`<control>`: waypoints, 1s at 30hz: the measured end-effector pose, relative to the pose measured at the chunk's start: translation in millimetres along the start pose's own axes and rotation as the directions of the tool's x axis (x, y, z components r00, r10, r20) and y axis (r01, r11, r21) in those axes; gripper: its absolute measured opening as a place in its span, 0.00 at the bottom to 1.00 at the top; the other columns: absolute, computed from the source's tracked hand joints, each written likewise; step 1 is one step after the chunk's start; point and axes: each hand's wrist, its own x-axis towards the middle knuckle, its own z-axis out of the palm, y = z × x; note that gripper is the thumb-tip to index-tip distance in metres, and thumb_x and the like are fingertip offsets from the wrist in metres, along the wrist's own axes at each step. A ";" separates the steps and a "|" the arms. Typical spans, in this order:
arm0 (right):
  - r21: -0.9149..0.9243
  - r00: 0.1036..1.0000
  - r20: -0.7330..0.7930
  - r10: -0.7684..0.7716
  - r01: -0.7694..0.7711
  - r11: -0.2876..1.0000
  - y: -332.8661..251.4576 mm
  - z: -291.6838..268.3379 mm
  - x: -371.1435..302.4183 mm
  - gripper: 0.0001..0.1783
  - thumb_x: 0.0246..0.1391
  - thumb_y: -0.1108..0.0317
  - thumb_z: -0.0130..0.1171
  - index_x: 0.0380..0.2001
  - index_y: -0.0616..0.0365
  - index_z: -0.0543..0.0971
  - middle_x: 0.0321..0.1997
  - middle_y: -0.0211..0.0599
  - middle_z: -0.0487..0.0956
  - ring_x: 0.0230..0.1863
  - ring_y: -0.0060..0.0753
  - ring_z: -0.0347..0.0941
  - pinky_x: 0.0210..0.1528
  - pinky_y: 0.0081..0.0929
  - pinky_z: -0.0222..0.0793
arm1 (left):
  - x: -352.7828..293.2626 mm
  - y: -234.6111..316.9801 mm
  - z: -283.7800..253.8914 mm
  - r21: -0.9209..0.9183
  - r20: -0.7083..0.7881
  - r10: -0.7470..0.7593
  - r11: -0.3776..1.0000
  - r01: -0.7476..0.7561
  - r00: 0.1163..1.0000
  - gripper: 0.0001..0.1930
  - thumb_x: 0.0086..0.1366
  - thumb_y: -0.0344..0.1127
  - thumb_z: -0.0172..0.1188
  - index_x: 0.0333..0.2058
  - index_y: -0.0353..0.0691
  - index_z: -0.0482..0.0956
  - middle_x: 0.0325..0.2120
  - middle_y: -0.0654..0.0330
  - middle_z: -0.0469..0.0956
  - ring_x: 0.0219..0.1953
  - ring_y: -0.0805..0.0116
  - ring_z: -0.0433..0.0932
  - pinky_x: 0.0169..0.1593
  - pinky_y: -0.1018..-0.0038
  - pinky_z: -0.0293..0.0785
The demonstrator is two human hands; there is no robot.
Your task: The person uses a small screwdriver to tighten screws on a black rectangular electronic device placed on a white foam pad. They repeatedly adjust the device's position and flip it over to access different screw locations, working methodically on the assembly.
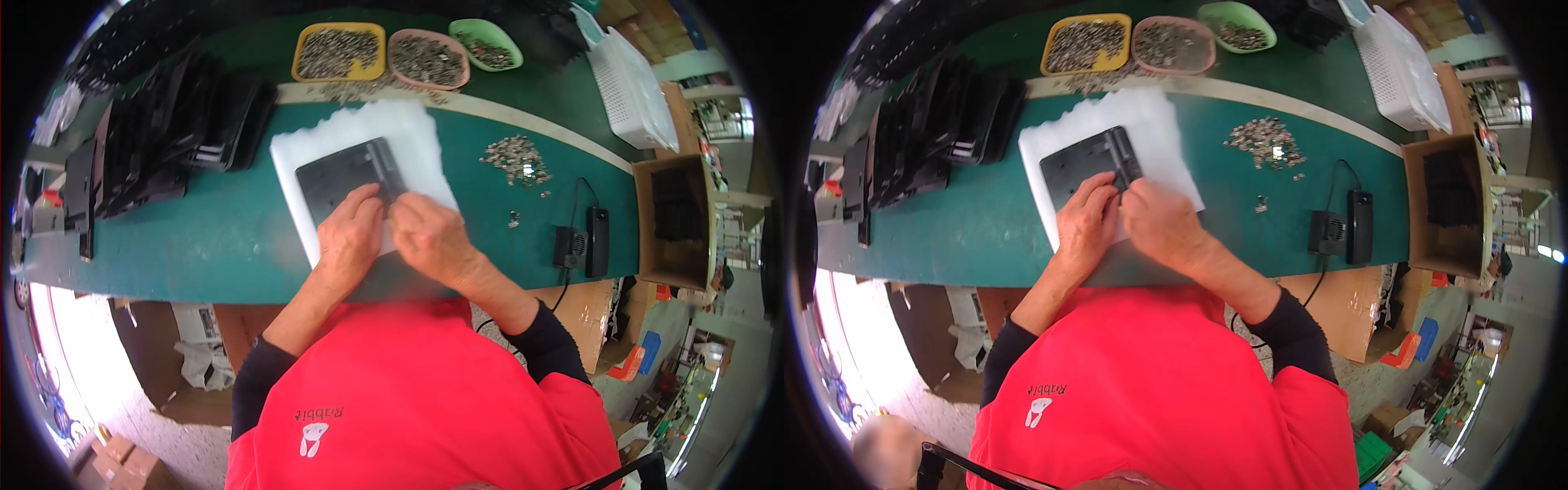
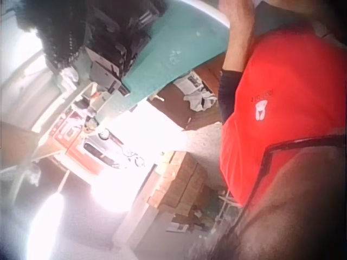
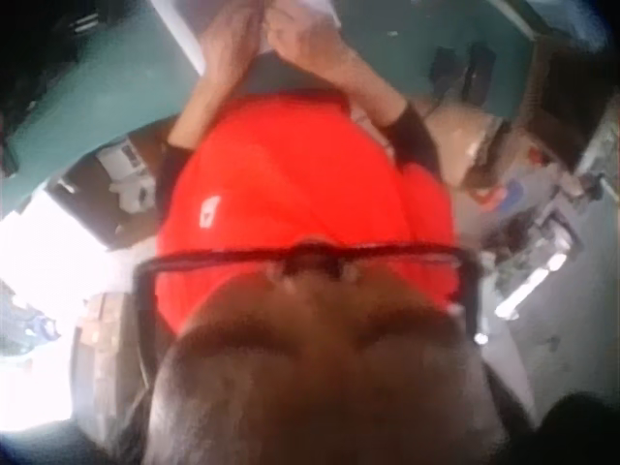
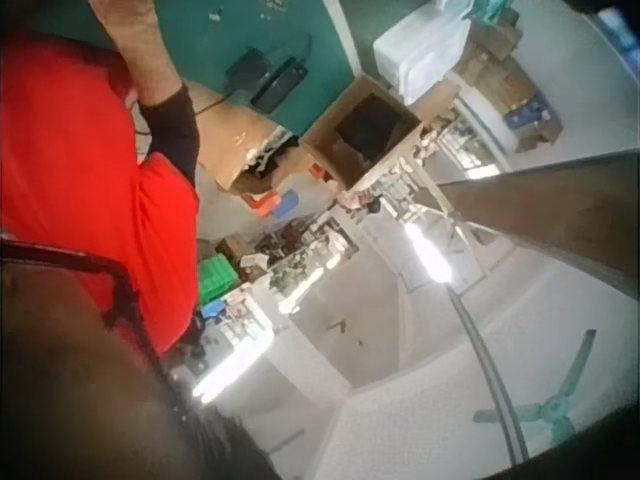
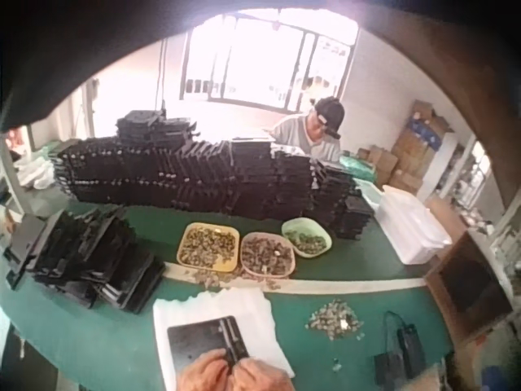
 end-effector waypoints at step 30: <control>0.509 0.646 0.161 0.746 -0.702 0.498 164.0 -90.5 42.4 0.16 0.58 0.60 0.58 0.36 0.65 0.80 0.22 0.33 0.77 0.11 0.13 0.63 0.11 0.17 0.57 | 67.7 8.5 -40.7 0.138 0.436 -0.483 0.870 0.474 0.759 0.22 0.59 0.38 0.67 0.47 0.28 0.74 0.30 0.48 0.81 0.35 0.53 0.81 0.42 0.66 0.76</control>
